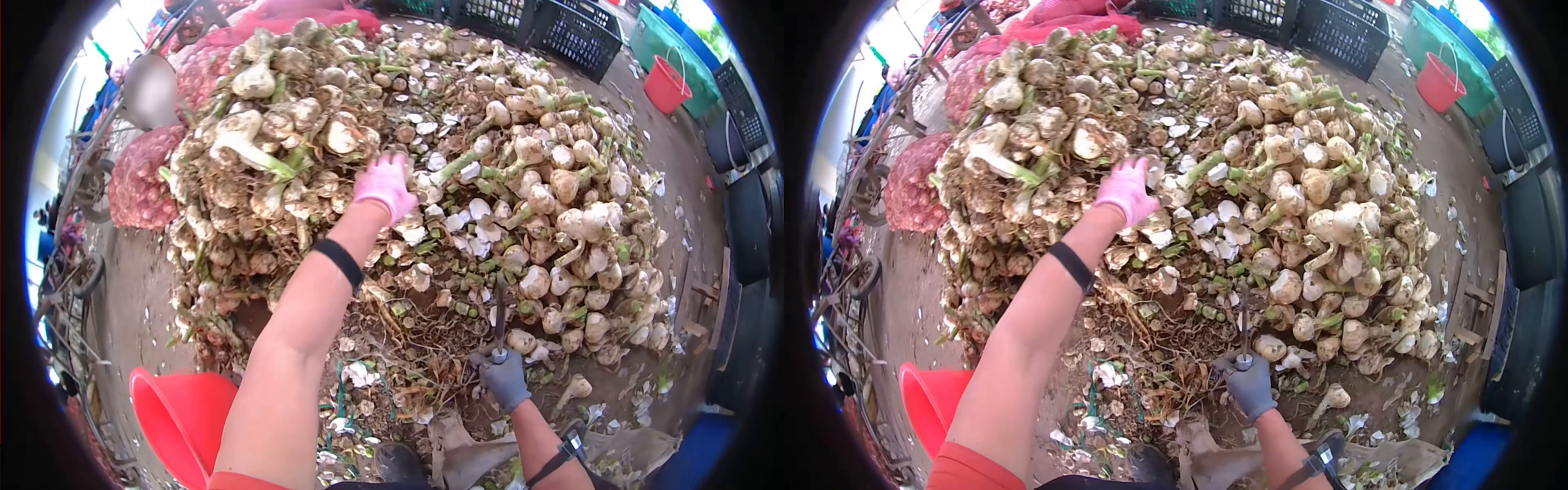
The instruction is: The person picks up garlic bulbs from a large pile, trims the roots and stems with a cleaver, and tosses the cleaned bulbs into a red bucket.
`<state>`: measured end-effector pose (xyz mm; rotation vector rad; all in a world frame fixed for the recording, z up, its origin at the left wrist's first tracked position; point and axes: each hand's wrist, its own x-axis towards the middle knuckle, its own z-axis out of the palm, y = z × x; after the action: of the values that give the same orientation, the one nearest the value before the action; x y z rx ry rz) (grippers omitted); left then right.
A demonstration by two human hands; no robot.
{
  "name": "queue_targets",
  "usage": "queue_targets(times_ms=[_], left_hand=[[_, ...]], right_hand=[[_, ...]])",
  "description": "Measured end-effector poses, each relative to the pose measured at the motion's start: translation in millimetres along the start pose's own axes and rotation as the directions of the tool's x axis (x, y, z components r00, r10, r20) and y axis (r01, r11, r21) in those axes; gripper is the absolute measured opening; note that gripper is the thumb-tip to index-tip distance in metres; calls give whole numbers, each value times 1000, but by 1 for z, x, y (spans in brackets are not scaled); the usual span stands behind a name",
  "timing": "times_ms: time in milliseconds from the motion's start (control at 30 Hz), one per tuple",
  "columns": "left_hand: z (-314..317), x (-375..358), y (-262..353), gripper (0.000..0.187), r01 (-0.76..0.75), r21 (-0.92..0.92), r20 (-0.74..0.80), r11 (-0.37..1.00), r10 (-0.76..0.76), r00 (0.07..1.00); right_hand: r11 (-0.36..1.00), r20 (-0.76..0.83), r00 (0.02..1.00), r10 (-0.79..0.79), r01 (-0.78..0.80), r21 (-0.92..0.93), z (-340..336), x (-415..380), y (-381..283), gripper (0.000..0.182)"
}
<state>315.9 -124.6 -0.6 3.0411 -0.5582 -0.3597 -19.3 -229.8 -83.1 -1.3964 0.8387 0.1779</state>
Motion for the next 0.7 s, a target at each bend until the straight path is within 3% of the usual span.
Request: queue_targets(times_ms=[33, 67, 100, 300, 367, 433, 633, 700], left_hand=[[12, 16, -7, 95, 54, 28, 42, 998, -55, 998], [18, 29, -12, 109, 61, 170, 125, 984, -83, 989], [15, 36, -20, 107, 8, 176, 208, 984, -46, 977], [-1, 12, -18, 74, -122, 354, 375, 927, -21, 927], [-12, -12, -14, 71, -139, 372, 413, 918, -30, 910], [0, -34, -19, 64, -211, 420, 372, 883, 45, 927], [17, -119, -15, 56, -303, 393, 481, 868, 87, 873], [14, -153, -13, 53, -314, 405, 526, 859, 63, 848]], right_hand=[[991, 9, 994, 113, -113, 76, -2, 2, 3, 11], [989, -2, 992, 130, -129, 78, -2, 5, 5, 11], [994, -4, 995, 100, -100, 38, 0, 7, 7, 11], [989, -13, 999, -38, 36, -144, 5, 8, 13, 10], [996, 14, 997, 74, -73, -42, 3, 8, 17, 10], [996, 31, 997, 68, -66, -56, 3, 7, 17, 10], [999, 72, 996, 43, -41, -26, -3, 6, 11, 8], [995, 91, 994, 59, -66, 72, -6, 4, 9, 10]])
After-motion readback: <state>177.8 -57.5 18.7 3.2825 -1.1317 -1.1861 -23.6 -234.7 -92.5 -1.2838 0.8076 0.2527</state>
